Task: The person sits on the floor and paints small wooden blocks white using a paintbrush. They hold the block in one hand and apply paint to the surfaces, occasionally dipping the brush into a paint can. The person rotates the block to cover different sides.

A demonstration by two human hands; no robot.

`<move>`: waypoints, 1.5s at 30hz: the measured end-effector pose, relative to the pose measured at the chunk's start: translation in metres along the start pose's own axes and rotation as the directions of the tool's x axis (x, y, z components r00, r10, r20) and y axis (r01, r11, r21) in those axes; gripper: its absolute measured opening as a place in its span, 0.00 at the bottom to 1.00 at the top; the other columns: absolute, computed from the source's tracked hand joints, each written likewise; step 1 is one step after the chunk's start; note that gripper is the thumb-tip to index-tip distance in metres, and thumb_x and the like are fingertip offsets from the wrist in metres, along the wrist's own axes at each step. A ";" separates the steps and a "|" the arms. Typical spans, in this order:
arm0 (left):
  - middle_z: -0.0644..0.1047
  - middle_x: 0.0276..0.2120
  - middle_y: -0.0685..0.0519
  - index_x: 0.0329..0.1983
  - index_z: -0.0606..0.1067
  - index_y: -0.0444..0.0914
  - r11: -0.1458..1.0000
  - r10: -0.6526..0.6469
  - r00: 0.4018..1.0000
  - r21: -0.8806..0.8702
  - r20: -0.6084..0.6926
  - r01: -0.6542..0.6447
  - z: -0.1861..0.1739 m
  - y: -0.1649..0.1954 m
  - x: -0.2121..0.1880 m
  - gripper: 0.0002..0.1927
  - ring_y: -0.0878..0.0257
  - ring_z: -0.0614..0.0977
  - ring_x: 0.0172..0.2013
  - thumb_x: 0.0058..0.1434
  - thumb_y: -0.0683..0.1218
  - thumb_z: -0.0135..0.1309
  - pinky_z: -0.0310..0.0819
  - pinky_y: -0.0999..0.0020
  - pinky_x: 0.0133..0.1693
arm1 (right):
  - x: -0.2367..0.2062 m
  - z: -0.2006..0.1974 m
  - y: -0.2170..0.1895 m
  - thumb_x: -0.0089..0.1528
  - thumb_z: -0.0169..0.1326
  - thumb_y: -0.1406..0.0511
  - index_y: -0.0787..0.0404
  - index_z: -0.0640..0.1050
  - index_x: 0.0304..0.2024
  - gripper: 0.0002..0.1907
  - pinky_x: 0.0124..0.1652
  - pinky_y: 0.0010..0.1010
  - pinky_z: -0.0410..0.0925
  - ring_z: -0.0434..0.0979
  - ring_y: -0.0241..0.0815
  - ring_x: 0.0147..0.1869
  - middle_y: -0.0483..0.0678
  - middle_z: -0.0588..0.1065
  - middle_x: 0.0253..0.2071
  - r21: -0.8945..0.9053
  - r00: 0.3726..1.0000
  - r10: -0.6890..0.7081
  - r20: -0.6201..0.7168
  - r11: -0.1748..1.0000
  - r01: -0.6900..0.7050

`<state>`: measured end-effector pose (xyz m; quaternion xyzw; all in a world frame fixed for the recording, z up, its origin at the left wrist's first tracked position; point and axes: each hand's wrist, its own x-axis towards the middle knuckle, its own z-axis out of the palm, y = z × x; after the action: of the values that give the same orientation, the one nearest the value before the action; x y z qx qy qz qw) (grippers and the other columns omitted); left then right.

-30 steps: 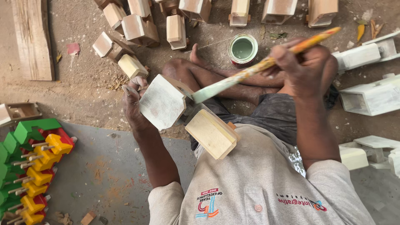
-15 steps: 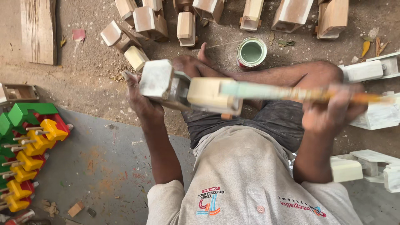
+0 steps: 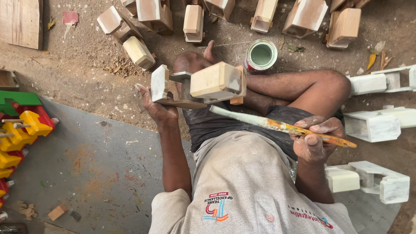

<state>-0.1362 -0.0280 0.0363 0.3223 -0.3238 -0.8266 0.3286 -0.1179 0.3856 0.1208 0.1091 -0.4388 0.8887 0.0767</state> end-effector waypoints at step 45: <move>0.67 0.69 0.40 0.77 0.52 0.37 0.846 -0.476 0.812 0.427 0.337 0.318 -0.005 0.012 0.021 0.55 0.44 0.69 0.68 0.59 0.76 0.46 0.68 0.47 0.65 | 0.104 0.067 0.152 0.75 0.52 0.61 0.64 0.71 0.54 0.13 0.60 0.34 0.75 0.77 0.45 0.59 0.56 0.68 0.65 -0.116 0.993 -0.087 -0.076 0.990 0.078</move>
<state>-0.1405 -0.0519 0.0357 0.2462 -0.4544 -0.8561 0.0028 -0.2448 0.2449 0.0714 0.0868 -0.4799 0.8622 0.1372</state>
